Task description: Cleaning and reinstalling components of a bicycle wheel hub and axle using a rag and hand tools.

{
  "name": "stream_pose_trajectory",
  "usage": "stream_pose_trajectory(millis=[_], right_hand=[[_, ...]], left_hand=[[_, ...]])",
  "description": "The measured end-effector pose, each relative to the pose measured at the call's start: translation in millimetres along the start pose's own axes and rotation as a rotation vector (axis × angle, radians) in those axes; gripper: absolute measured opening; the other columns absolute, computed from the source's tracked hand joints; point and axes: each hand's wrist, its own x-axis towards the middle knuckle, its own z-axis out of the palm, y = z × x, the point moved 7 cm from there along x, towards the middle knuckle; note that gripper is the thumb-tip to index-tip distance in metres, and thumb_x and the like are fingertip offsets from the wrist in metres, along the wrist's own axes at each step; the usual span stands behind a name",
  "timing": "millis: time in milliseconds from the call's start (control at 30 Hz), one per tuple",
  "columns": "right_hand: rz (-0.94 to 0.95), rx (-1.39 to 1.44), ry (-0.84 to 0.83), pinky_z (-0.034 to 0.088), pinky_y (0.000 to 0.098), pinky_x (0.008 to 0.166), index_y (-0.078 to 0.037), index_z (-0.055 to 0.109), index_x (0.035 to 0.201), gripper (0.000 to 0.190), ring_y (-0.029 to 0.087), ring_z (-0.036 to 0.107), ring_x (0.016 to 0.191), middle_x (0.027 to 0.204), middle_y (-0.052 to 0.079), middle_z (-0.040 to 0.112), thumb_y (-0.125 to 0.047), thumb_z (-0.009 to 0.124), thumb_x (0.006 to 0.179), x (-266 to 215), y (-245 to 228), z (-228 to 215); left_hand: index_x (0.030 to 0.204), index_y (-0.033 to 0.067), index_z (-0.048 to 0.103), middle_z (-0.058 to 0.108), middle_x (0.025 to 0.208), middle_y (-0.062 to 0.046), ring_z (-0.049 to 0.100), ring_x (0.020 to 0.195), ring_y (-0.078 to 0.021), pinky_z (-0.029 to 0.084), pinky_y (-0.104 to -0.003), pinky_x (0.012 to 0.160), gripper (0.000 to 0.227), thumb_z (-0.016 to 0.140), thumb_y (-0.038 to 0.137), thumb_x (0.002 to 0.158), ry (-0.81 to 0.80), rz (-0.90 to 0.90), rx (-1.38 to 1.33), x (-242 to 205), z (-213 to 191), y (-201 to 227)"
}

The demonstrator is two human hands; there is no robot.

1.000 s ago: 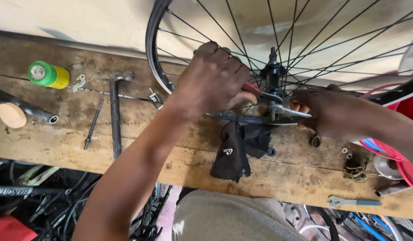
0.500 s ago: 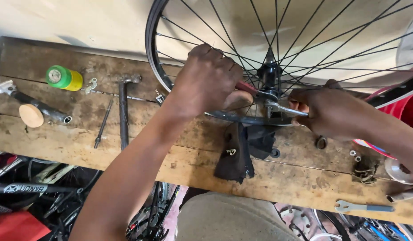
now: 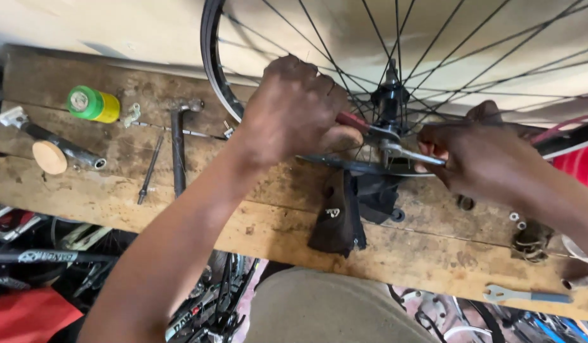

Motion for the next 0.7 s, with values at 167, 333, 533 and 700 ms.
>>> stream_pose_trajectory(millis=[167, 333, 533, 700], right_hand=[[-0.165, -0.045, 0.120, 0.050, 0.0371, 0.095, -0.023, 0.060, 0.116, 0.030, 0.023, 0.074, 0.095, 0.108, 0.000, 0.075, -0.022, 0.057, 0.087, 16.1, 9.2, 9.2], [-0.238, -0.190, 0.165, 0.029, 0.0399, 0.104, -0.025, 0.061, 0.106, 0.025, 0.025, 0.067, 0.099, 0.104, -0.005, 0.075, -0.037, 0.057, 0.085, 28.1, 15.7, 12.6], [-0.232, -0.108, 0.132, 0.047, 0.0446, 0.102, -0.024, 0.044, 0.143, 0.069, 0.030, 0.056, 0.128, 0.143, 0.003, 0.054, -0.055, 0.060, 0.084, 11.9, 15.8, 8.2], [-0.125, -0.293, 0.199, 0.055, 0.0464, 0.086, -0.029, 0.047, 0.139, 0.048, 0.032, 0.066, 0.112, 0.128, 0.006, 0.064, -0.047, 0.047, 0.094, 0.3, 19.8, 7.2]], left_hand=[[0.080, 0.0123, 0.056, 0.045, 0.049, 0.005, 0.052, 0.042, -0.0135, 0.045, -0.026, 0.046, 0.077, 0.019, 0.074, 0.106, 0.084, -0.051, 0.113, 1.6, -0.4, 0.0], [0.109, 0.0148, 0.059, 0.060, 0.066, 0.000, 0.064, 0.058, -0.0190, 0.056, -0.032, 0.058, 0.069, 0.021, 0.072, 0.104, 0.156, -0.095, 0.124, -6.5, -9.3, 2.9], [0.107, 0.0148, 0.063, 0.070, 0.078, -0.004, 0.069, 0.070, -0.0231, 0.052, -0.039, 0.071, 0.081, 0.017, 0.081, 0.096, 0.293, -0.113, 0.101, -14.4, -9.2, 4.9], [0.096, 0.0133, 0.070, 0.073, 0.086, -0.005, 0.071, 0.076, -0.0243, 0.053, -0.036, 0.069, 0.075, 0.036, 0.080, 0.094, 0.664, -0.059, 0.066, -23.0, -14.9, 7.2]])
